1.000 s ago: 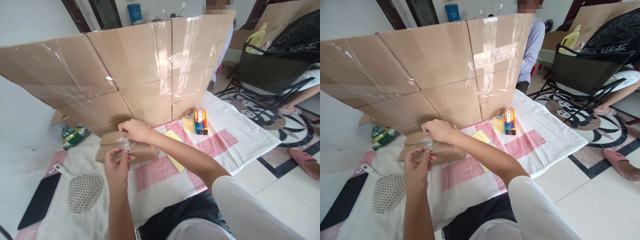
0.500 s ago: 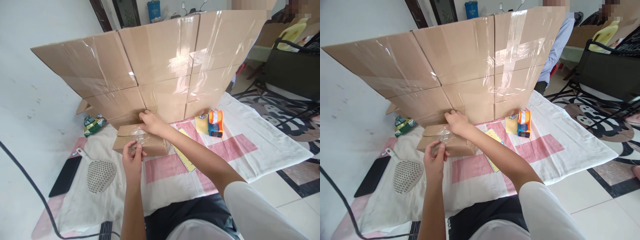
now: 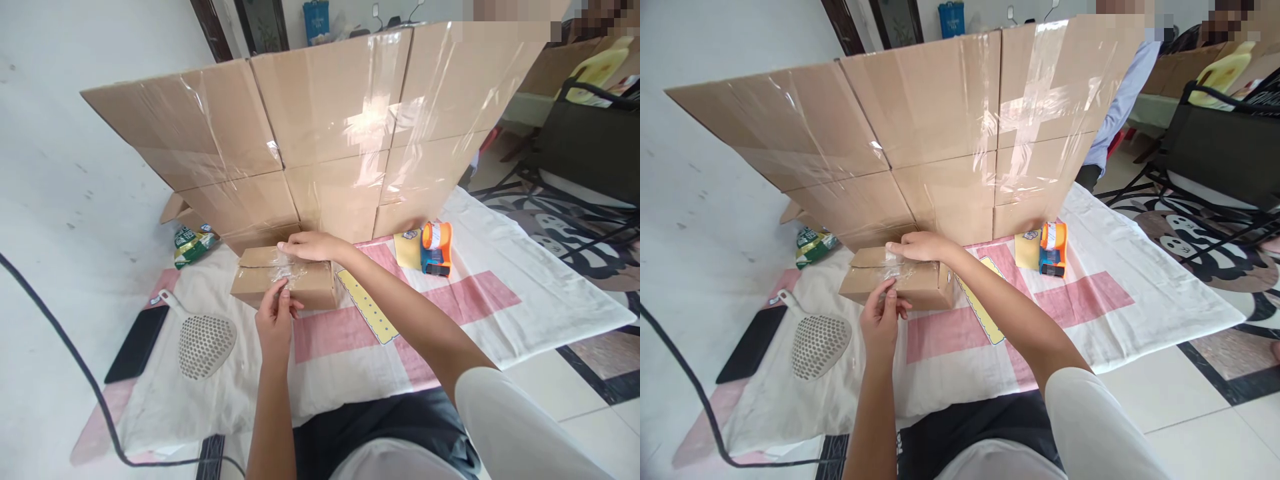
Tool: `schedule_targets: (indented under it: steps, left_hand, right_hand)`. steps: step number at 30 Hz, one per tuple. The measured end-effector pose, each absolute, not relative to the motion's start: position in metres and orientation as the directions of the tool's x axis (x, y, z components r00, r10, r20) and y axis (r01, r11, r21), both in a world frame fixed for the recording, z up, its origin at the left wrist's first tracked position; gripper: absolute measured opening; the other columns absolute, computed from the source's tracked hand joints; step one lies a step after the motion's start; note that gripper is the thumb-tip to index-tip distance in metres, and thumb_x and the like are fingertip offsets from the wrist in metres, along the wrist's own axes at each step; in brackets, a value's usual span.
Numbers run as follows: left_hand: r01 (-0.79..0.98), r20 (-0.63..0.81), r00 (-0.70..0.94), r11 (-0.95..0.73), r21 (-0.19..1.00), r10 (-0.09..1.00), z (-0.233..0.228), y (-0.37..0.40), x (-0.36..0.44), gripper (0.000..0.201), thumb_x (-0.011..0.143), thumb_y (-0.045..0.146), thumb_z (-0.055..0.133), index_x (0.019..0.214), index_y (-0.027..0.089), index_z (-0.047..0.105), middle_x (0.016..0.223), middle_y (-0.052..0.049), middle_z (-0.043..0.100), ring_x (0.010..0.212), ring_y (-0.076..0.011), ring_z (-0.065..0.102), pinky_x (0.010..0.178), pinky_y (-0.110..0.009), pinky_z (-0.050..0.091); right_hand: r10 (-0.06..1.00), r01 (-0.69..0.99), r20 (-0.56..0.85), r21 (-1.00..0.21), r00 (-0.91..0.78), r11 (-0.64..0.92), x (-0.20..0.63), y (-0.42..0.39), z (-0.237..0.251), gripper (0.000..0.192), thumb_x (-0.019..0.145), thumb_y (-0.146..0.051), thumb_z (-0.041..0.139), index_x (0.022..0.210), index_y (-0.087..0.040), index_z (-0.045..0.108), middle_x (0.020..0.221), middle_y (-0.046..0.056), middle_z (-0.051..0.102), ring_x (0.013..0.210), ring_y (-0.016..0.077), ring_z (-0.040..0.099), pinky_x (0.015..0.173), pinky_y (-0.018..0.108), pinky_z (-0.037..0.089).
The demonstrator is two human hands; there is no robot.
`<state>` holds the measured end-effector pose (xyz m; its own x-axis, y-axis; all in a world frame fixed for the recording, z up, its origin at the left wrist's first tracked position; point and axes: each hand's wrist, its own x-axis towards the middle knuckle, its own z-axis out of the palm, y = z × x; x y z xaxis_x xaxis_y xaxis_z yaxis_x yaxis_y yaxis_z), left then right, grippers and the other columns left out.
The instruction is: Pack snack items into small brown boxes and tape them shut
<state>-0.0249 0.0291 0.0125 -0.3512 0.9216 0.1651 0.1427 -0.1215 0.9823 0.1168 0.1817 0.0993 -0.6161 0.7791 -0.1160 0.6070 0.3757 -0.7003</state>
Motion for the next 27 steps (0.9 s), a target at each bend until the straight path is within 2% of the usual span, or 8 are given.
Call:
schedule_targets:
  steps: [2,4,6,8,14,19,23,27]
  left_hand:
    - [0.141,0.169,-0.344,-0.126,0.982,0.924,0.012,0.029,-0.025,0.039,0.096,0.048,0.061,0.123,0.021,0.066,0.066,0.000,0.070,0.053,-0.0118,0.058,0.057,-0.024,0.050]
    - [0.142,0.172,-0.343,-0.130,0.981,0.924,0.011,0.029,-0.025,0.039,0.096,0.048,0.061,0.123,0.020,0.066,0.066,0.000,0.070,0.053,-0.0116,0.058,0.057,-0.024,0.050]
    - [0.147,0.180,-0.345,-0.136,0.980,0.921,0.010,0.029,-0.025,0.039,0.096,0.048,0.060,0.122,0.020,0.066,0.066,0.000,0.069,0.052,-0.0117,0.058,0.057,-0.025,0.050]
    - [0.161,0.188,-0.349,-0.139,0.977,0.918,0.010,0.029,-0.024,0.039,0.096,0.049,0.060,0.120,0.019,0.066,0.065,0.000,0.069,0.052,-0.0120,0.059,0.057,-0.025,0.051]
    - [0.217,0.215,-0.332,-0.148,0.965,0.918,0.009,0.029,-0.026,0.034,0.098,0.047,0.057,0.116,0.019,0.066,0.062,0.002,0.066,0.053,-0.0111,0.059,0.058,-0.024,0.050]
    - [0.240,0.241,-0.320,-0.168,0.956,0.916,0.004,0.031,-0.028,0.035,0.099,0.048,0.055,0.117,0.020,0.066,0.060,0.003,0.065,0.053,-0.0110,0.058,0.058,-0.023,0.050]
    - [0.234,0.247,-0.321,-0.176,0.956,0.914,0.001,0.032,-0.028,0.035,0.099,0.048,0.055,0.118,0.021,0.067,0.061,0.004,0.065,0.052,-0.0104,0.058,0.058,-0.023,0.050]
    - [0.216,0.246,-0.333,-0.181,0.960,0.910,0.000,0.032,-0.027,0.037,0.099,0.048,0.056,0.120,0.021,0.067,0.061,0.003,0.065,0.053,-0.0105,0.058,0.057,-0.023,0.050]
  right_hand:
    - [0.780,0.597,-0.118,-0.716,-0.615,0.362,0.118,0.179,0.102,0.067,0.090,-0.084,0.039,0.095,-0.022,0.067,0.108,0.006,0.074,0.093,0.0238,0.066,0.070,0.030,0.041]
    - [0.769,0.599,-0.120,-0.705,-0.628,0.379,0.120,0.177,0.104,0.069,0.081,-0.086,0.053,0.104,-0.022,0.067,0.117,0.007,0.072,0.098,0.0254,0.065,0.070,0.030,0.042]
    - [0.754,0.615,-0.122,-0.669,-0.645,0.418,0.120,0.176,0.105,0.073,0.070,-0.080,0.071,0.115,-0.022,0.065,0.123,0.008,0.070,0.102,0.0264,0.065,0.070,0.029,0.042]
    - [0.744,0.626,-0.113,-0.631,-0.658,0.459,0.119,0.175,0.104,0.073,0.067,-0.071,0.079,0.118,-0.022,0.063,0.122,0.008,0.070,0.100,0.0258,0.065,0.068,0.029,0.041]
    - [0.761,0.641,-0.012,-0.548,-0.649,0.538,0.112,0.175,0.098,0.039,0.081,-0.047,0.071,0.108,-0.020,0.063,0.107,0.006,0.071,0.086,0.0203,0.062,0.063,0.027,0.034]
    - [0.787,0.650,0.026,-0.548,-0.617,0.527,0.111,0.174,0.097,0.018,0.088,-0.035,0.065,0.099,-0.020,0.066,0.095,0.004,0.071,0.077,0.0167,0.058,0.062,0.026,0.031]
    - [0.807,0.648,0.047,-0.569,-0.589,0.506,0.108,0.174,0.096,0.013,0.092,-0.029,0.061,0.094,-0.020,0.070,0.091,0.003,0.072,0.077,0.0163,0.059,0.063,0.027,0.033]
    - [0.844,0.646,0.094,-0.600,-0.529,0.472,0.105,0.175,0.094,0.022,0.097,-0.024,0.053,0.095,-0.020,0.074,0.089,0.003,0.074,0.081,0.0174,0.063,0.068,0.027,0.039]
